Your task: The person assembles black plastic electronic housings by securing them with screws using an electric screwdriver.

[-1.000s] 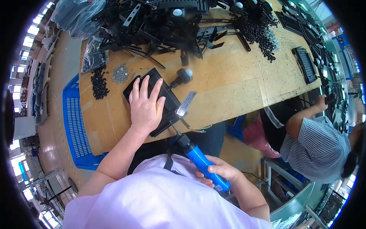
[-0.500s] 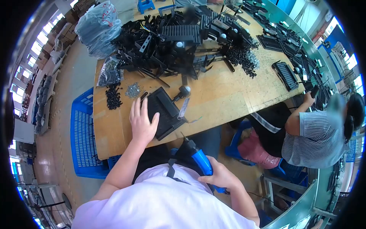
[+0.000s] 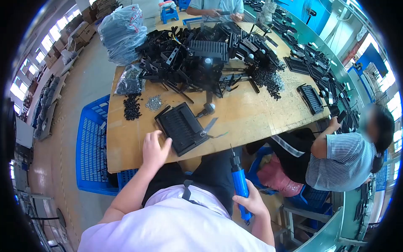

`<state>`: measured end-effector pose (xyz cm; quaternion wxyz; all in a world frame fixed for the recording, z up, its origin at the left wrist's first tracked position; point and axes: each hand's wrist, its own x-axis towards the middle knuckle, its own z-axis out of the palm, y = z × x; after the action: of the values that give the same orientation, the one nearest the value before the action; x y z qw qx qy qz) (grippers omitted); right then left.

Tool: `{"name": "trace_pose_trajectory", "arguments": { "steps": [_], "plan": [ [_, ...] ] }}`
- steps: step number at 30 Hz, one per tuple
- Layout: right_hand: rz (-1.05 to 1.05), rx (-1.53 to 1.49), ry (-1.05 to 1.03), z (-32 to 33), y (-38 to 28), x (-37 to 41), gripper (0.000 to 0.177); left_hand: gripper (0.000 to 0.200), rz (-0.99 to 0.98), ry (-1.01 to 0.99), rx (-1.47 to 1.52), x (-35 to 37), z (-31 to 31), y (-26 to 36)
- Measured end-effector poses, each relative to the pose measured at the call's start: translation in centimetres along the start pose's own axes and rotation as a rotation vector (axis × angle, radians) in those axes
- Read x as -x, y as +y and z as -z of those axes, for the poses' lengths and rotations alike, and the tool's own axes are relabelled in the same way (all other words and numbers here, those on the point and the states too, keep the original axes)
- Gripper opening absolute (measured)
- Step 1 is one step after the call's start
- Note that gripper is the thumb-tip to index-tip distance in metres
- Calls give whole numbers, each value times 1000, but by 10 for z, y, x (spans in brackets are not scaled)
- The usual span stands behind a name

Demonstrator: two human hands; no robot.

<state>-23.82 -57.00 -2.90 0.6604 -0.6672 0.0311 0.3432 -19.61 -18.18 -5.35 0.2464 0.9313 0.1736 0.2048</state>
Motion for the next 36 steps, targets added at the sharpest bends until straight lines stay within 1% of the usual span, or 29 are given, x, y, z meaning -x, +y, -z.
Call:
{"name": "trace_pose_trajectory", "arguments": {
  "steps": [2, 3, 6, 7, 10, 12, 14, 16, 17, 20, 21, 22, 24, 25, 26, 27, 28, 30, 32, 33, 36],
  "plan": [
    [0, -13, 15, -3, 0, -2, 82, 36, 177, -272, -66, -27, 0, -9],
    [5, -12, 21, -4, 2, -5, 82, 38, 217, -388, -95, -38, 6, -1],
    [15, -21, 16, -8, 3, -6, 81, 36, 205, -441, -186, -52, -6, -3],
    [22, -30, 10, -9, 3, -8, 80, 34, 199, -416, -199, -53, -10, -7],
    [42, -30, 13, -8, 7, -8, 79, 32, 227, -382, -167, -61, 4, 0],
    [37, -54, 16, -6, 9, -5, 77, 30, 144, -357, -167, -69, 10, -9],
    [30, -61, 29, -5, 8, -7, 75, 26, 14, -388, -204, -80, 24, -18],
    [8, -60, 62, -4, 5, -4, 74, 23, -77, -427, -264, -92, 29, -40],
    [31, -44, 63, -2, 9, -6, 72, 22, -123, -448, -293, -99, 32, -47],
    [46, -31, 72, -4, 8, -7, 81, 19, -256, -551, -326, -119, 42, -62],
    [49, -34, 62, -4, 8, -9, 81, 17, -364, -565, -355, -126, 39, -71],
    [51, -37, 53, -5, 9, -11, 81, 19, -388, -599, -408, -135, 34, -77],
    [50, -39, 44, -7, 6, -11, 82, 31, -430, -676, -507, -145, 37, -67],
    [52, -40, 44, -11, 2, -11, 82, 46, -367, -678, -406, -143, 36, -61],
    [52, -41, 42, -13, 0, -12, 82, 64, -302, -680, -306, -136, 48, -28],
    [52, -46, 31, -13, 2, -14, 83, 105, -155, -870, -270, -133, 52, -8],
    [48, -41, 19, -15, -1, -17, 79, 123, -222, -858, -470, -114, 47, 6],
    [37, -29, -4, -18, -6, -21, 71, 126, -265, -831, -589, -92, 36, 15],
    [31, -33, -26, -21, -9, -29, 71, 125, -329, -800, -600, -87, 31, 17],
    [23, -30, -35, -23, -11, -32, 71, 124, -404, -774, -582, -86, 29, 13],
    [1, -8, -55, -25, -12, -38, 70, 119, -677, -837, -509, -90, 40, 2]
  ]
}}
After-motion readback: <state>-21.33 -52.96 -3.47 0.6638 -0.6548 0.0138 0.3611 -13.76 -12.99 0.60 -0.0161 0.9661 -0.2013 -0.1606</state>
